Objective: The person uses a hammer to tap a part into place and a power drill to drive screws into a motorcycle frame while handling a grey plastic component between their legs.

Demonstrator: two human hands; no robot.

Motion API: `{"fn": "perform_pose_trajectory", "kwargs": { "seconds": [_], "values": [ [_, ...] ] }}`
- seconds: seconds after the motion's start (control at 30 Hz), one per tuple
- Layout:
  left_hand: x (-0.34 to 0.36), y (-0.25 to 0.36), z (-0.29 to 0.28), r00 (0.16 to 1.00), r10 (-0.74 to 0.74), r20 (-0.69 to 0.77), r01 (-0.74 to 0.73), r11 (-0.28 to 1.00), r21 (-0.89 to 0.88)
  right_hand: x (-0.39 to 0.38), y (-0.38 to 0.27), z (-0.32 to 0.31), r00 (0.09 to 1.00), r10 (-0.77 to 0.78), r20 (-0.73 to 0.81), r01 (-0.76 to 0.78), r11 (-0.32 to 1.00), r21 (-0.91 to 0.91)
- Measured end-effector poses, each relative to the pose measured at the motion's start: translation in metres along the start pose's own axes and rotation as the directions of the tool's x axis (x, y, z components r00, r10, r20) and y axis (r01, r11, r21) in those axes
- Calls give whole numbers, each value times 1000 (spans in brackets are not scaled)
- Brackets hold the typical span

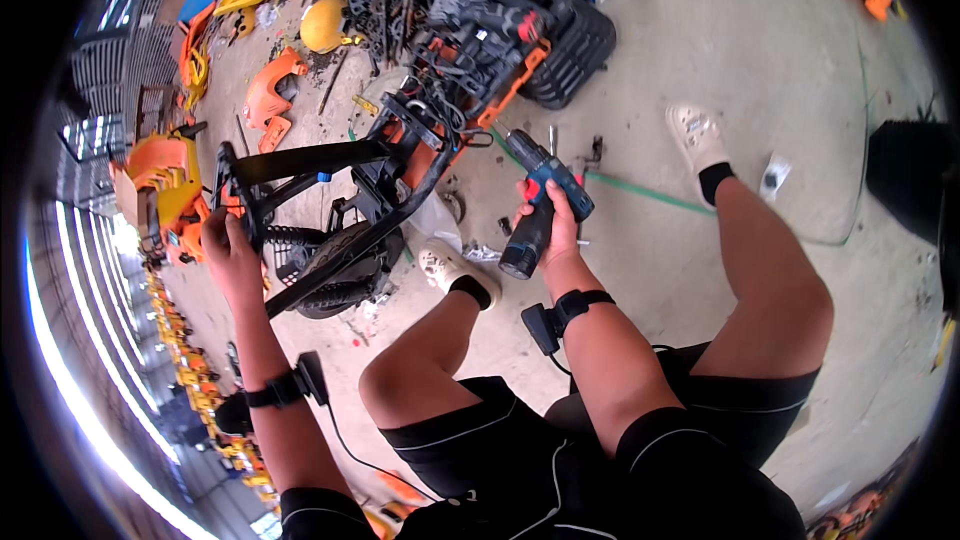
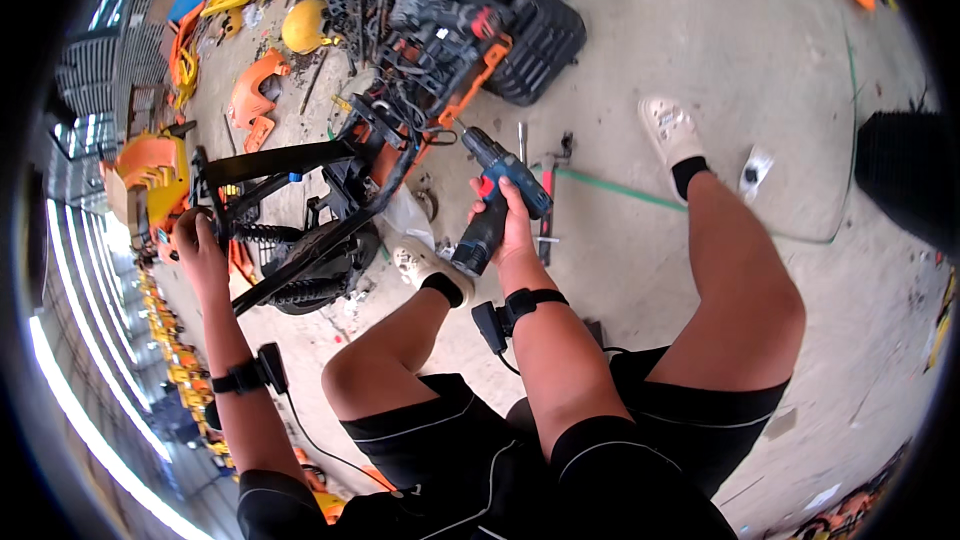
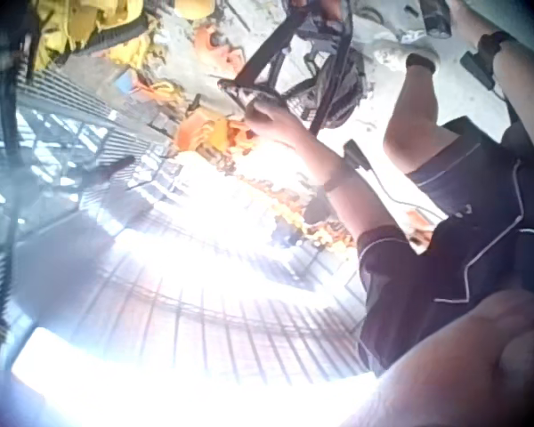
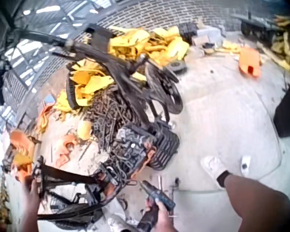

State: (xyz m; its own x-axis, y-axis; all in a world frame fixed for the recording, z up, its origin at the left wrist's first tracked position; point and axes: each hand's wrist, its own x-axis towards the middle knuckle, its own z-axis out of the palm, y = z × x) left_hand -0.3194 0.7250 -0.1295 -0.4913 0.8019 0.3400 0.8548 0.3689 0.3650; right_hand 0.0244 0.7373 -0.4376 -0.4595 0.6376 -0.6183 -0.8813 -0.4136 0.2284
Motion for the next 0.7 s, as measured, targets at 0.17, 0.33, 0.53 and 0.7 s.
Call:
{"fn": "perform_pose_trajectory", "kwargs": {
  "seconds": [0.17, 0.33, 0.53, 0.7],
  "values": [
    [22, -43, 13, 981, -153, 117, 164, 983, -85, 18, -10, -21, 999, -42, -12, 41, 998, -41],
    [26, -21, 11, 960, -219, 177, 250, 951, -180, 35, -29, -6, 992, -124, -10, 125, 990, 68],
    [15, -2, 12, 945, -245, 217, 277, 952, -133, 45, -55, 0, 997, -35, -65, 30, 997, -77],
    [12, 9, 14, 942, -250, 222, 277, 955, -103, 41, -46, -18, 999, 15, -28, -21, 974, -227]
  ]
}}
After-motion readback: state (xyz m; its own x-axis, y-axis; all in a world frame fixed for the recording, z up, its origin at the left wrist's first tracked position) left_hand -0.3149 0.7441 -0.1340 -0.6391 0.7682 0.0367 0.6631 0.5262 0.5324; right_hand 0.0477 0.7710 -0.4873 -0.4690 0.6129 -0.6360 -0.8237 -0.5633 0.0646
